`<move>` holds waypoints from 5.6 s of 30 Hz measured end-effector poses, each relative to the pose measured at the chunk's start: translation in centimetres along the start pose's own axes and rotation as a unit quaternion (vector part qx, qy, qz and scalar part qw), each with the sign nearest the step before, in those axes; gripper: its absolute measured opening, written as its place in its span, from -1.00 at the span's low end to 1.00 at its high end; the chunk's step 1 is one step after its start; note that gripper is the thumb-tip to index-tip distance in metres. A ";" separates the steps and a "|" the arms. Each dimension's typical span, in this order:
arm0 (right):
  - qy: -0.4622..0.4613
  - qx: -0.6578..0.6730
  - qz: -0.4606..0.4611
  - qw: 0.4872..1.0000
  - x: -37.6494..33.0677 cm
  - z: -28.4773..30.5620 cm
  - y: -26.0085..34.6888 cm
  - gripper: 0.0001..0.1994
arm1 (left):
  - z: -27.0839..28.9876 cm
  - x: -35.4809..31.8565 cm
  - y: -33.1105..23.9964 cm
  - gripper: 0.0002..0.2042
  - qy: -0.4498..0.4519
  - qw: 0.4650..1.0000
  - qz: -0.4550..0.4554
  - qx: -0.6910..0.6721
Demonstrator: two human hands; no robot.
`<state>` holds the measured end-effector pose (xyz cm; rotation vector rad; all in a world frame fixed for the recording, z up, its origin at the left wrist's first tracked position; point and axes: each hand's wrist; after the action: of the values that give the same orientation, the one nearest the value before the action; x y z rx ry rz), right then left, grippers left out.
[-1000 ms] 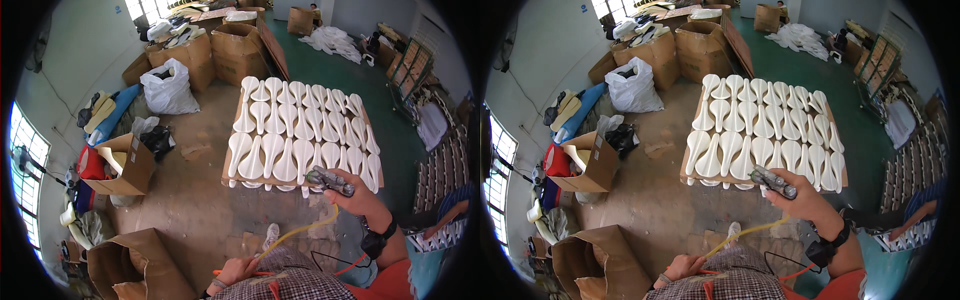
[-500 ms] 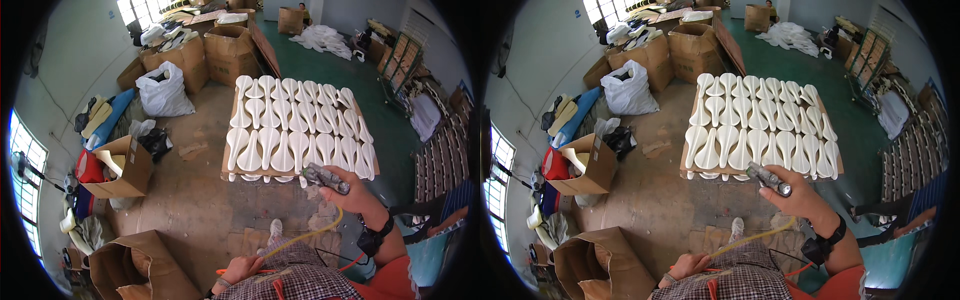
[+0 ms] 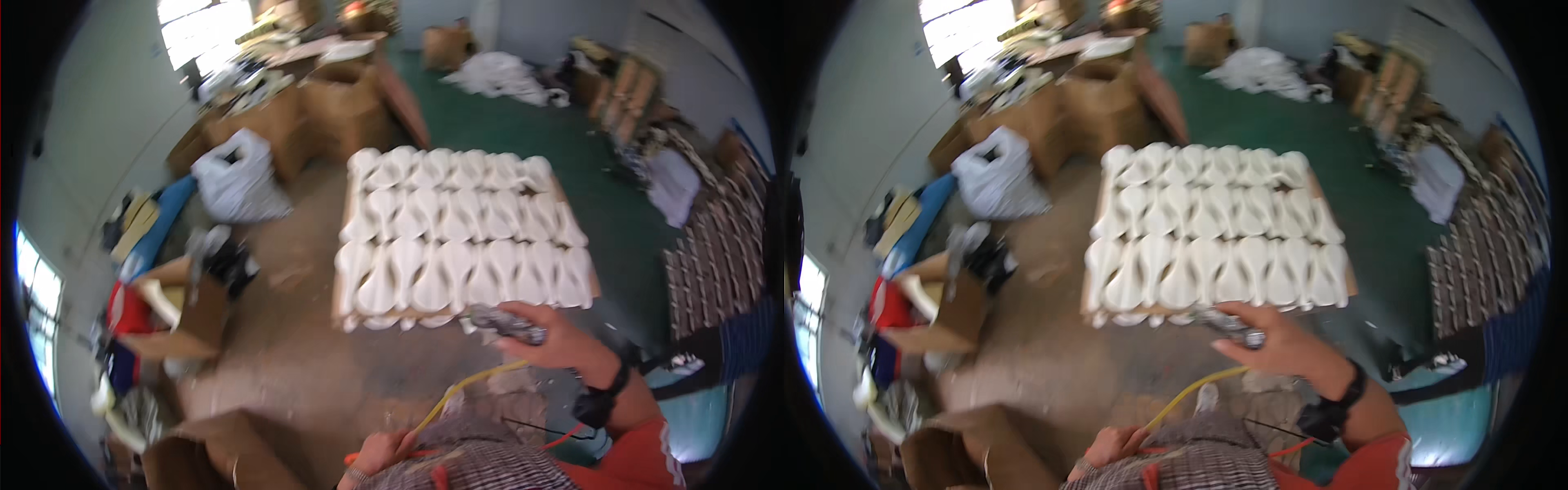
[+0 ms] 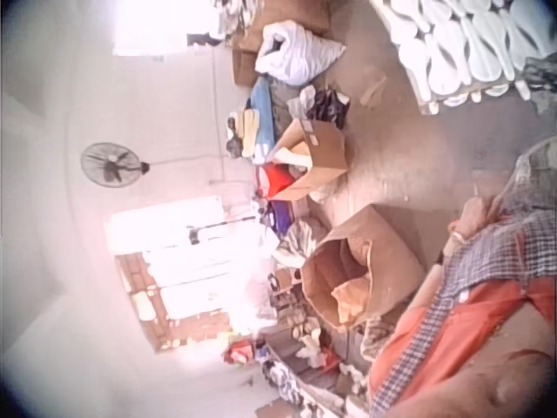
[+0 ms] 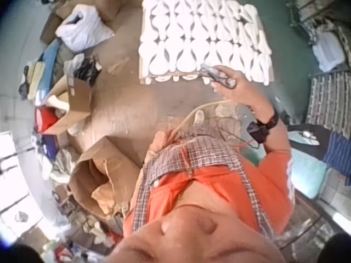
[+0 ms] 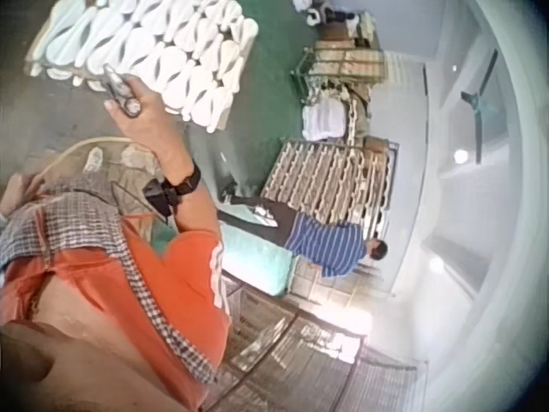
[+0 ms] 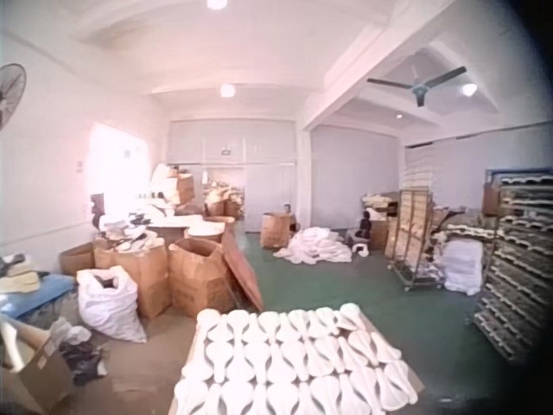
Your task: The recorder uses a spray gun to apply a coating to a batch of bicycle saddles arranged on a board.
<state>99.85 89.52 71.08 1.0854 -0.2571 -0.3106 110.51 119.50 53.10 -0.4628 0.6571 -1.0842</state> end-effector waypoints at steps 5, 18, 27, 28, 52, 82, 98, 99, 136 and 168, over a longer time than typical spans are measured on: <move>-0.085 0.024 0.050 0.995 6.4 2.9 -2.2 -0.56 | -1.5 0.2 1.0 -0.80 -0.001 0.997 -0.038 0.066; -0.100 0.118 -0.036 0.987 10.7 11.5 -4.7 -0.59 | 2.1 9.6 -5.2 -0.76 -0.023 0.998 0.045 0.029; -0.123 0.147 -0.040 0.981 13.9 11.9 -6.1 -0.63 | 0.8 10.1 -5.4 -0.72 0.015 0.996 0.079 0.026; -0.120 0.148 -0.039 0.981 13.5 12.1 -6.1 -0.63 | 0.6 10.0 -5.5 -0.72 0.007 0.996 0.084 0.024; -0.022 0.101 -0.037 0.994 3.0 7.6 -3.6 -0.60 | -1.1 4.4 -5.6 -0.69 0.048 0.997 0.056 0.017; -0.119 0.061 -0.075 0.988 3.0 8.3 -2.0 -0.57 | -0.7 5.0 -5.6 -0.69 0.062 0.998 0.026 -0.013; -0.109 0.101 -0.025 0.989 9.2 12.8 -6.8 -0.60 | -1.1 10.0 -6.1 -0.69 0.078 0.994 0.074 -0.013; -0.116 0.120 -0.024 0.986 9.7 12.9 -6.8 -0.60 | -1.2 10.3 -6.2 -0.69 0.077 0.994 0.076 -0.015; -0.103 0.118 -0.062 0.986 -2.2 6.3 -3.8 -0.65 | -5.1 0.1 -6.6 -0.71 0.032 0.999 0.011 -0.012; -0.127 0.099 -0.018 0.987 2.1 19.6 -8.8 -0.63 | -5.8 11.2 -14.1 -0.65 0.043 0.998 0.055 -0.007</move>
<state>93.77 68.87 72.04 1.2486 -0.5054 -0.4640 100.76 103.38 55.02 -0.3893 0.7587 -0.9998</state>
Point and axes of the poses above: each hand's wrist, its own x-axis towards the middle knuckle, its own z-axis out of the back of the hand, y = z × x, and after that the axes turned 13 degrees about x, right-handed
